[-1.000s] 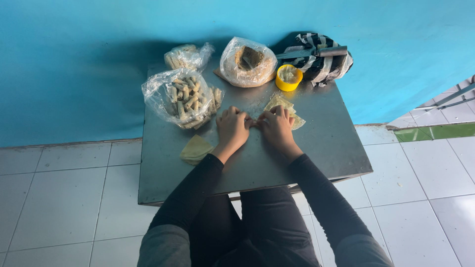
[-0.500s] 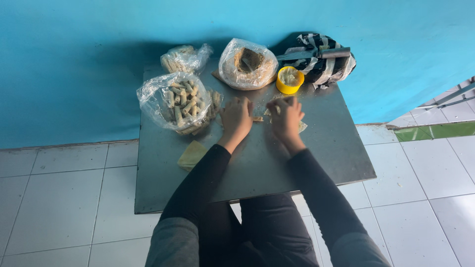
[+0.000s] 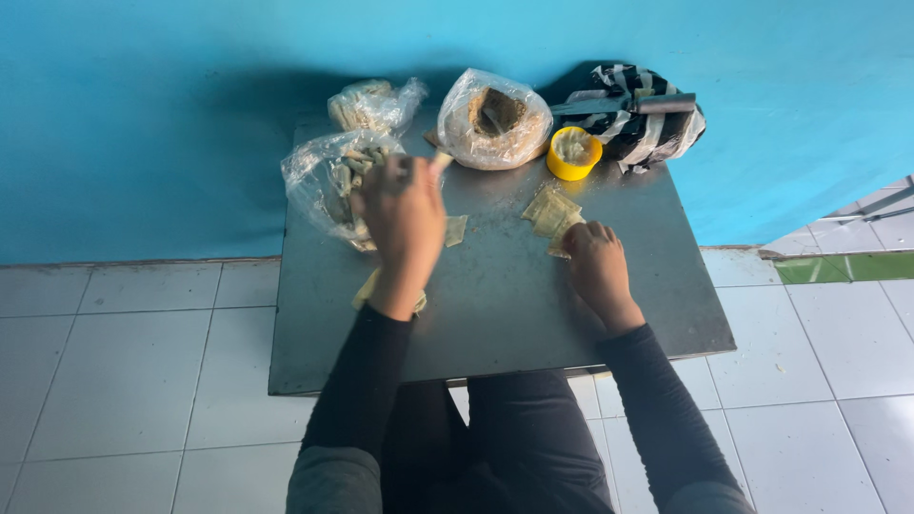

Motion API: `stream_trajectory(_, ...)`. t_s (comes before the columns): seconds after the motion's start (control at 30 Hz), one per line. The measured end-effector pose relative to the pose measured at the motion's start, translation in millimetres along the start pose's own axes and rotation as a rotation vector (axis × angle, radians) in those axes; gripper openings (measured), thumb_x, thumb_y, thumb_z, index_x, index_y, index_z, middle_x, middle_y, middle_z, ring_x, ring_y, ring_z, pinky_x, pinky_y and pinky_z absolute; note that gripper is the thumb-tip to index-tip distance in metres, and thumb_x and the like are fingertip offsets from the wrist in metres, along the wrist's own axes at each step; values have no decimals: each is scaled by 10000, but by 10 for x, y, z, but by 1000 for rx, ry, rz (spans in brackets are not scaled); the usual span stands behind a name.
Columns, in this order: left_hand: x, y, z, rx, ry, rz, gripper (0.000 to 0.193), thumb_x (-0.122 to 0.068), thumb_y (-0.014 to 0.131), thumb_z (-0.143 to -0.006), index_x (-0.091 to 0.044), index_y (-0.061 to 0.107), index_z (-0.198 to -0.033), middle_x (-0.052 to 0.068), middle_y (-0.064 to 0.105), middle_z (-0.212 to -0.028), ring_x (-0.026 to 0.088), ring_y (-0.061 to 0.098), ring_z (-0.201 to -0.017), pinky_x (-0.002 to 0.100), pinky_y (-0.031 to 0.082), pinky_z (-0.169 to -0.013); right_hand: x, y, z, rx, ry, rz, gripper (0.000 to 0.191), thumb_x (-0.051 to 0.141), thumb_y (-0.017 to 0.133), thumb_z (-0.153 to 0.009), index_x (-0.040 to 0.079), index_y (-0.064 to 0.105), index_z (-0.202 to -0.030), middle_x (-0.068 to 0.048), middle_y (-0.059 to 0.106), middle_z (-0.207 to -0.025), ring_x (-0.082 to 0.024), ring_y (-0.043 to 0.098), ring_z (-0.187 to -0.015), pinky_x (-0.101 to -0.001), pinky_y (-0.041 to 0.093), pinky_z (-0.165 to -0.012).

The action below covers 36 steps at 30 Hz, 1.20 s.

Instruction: The person sits at a small metal table folding stuffed pastries. They take triangular pastry wrappers from a stack, spoon filling from a covered bowl onto a wrapper, fold the wrapper over the filling, and set the folded pastry aside, repeating the cycle; finished rolled pastries are visible in a plastic bag on the table.

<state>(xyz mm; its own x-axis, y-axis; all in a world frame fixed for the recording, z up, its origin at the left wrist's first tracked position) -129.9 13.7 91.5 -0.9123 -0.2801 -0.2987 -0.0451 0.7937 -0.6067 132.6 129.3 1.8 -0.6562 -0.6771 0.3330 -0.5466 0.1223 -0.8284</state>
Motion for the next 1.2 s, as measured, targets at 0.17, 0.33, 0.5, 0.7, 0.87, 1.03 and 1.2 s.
stream_trajectory(0.17, 318, -307, -100, -110, -17, -199, 350, -276, 696, -1004, -78, 709, -1292, 111, 583, -1324, 302, 575, -1109, 463, 371, -865, -339, -67, 30, -48, 265, -342, 125, 92, 652, -935, 65, 691, -1050, -105, 659, -1030, -294, 658, -878, -405, 528, -820)
stream_trajectory(0.33, -533, 390, 507, 472, 98, 285, 234, -312, 764, -902, -100, 687, -965, 121, 685, -1024, 319, 642, -977, 479, 465, -857, -499, -175, 79, -120, 203, -22, 114, 135, 761, -866, 54, 726, -938, -123, 686, -928, -333, 625, -963, -445, 493, -857)
stream_trajectory(0.5, -1150, 1059, 812, 540, 167, 219, 434, -373, 771, -792, -24, 669, -1028, 160, 672, -1018, 341, 640, -993, 511, 454, -819, -456, -18, 141, -134, 224, -12, 140, 126, 778, -856, 53, 708, -953, -144, 681, -949, -344, 608, -984, -445, 490, -864)
stream_trajectory(0.7, -1243, 1372, 996, 618, 79, 446, 193, -219, 700, -972, -72, 648, -1086, 113, 718, -1016, 319, 703, -974, 493, 504, -847, -409, -18, 79, -161, 293, -415, 134, 78, 734, -928, 22, 622, -976, -77, 666, -895, -173, 643, -795, -308, 529, -738)
stream_trajectory(0.87, -802, 1324, 738, 645, -263, 1042, 296, -69, 749, -789, -42, 609, -1049, 129, 721, -965, 283, 730, -863, 386, 589, -736, -166, -6, -106, -171, 209, -945, 162, 33, 705, -953, 22, 557, -1019, 10, 615, -936, -30, 605, -861, -241, 518, -777)
stream_trajectory(1.03, -364, 1020, 605, 538, -178, 1000, 223, -84, 747, -830, -28, 625, -1007, 114, 743, -902, 270, 761, -832, 356, 597, -747, 146, 104, -204, 123, 327, -764, 118, 72, 708, -911, 33, 626, -987, -28, 683, -857, -96, 666, -713, -273, 542, -663)
stream_trajectory(1.2, -254, 828, 796, 539, -41, 702, 205, -95, 783, -806, -14, 646, -935, 161, 725, -848, 354, 720, -809, 424, 552, -709, 340, -55, -130, 68, 71, -314, 140, 42, 733, -868, 23, 689, -999, -96, 690, -895, -195, 668, -743, -324, 529, -688)
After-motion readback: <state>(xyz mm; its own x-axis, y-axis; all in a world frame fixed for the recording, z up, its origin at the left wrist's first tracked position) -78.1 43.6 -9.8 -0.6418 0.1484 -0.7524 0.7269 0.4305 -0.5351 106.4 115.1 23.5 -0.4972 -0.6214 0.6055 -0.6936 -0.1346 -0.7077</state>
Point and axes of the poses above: each hand's wrist, its own z-axis away from the middle knuckle, its own y-axis out of the palm, x = y × z, the point moved 4 cm from there along -z, towards the middle knuckle
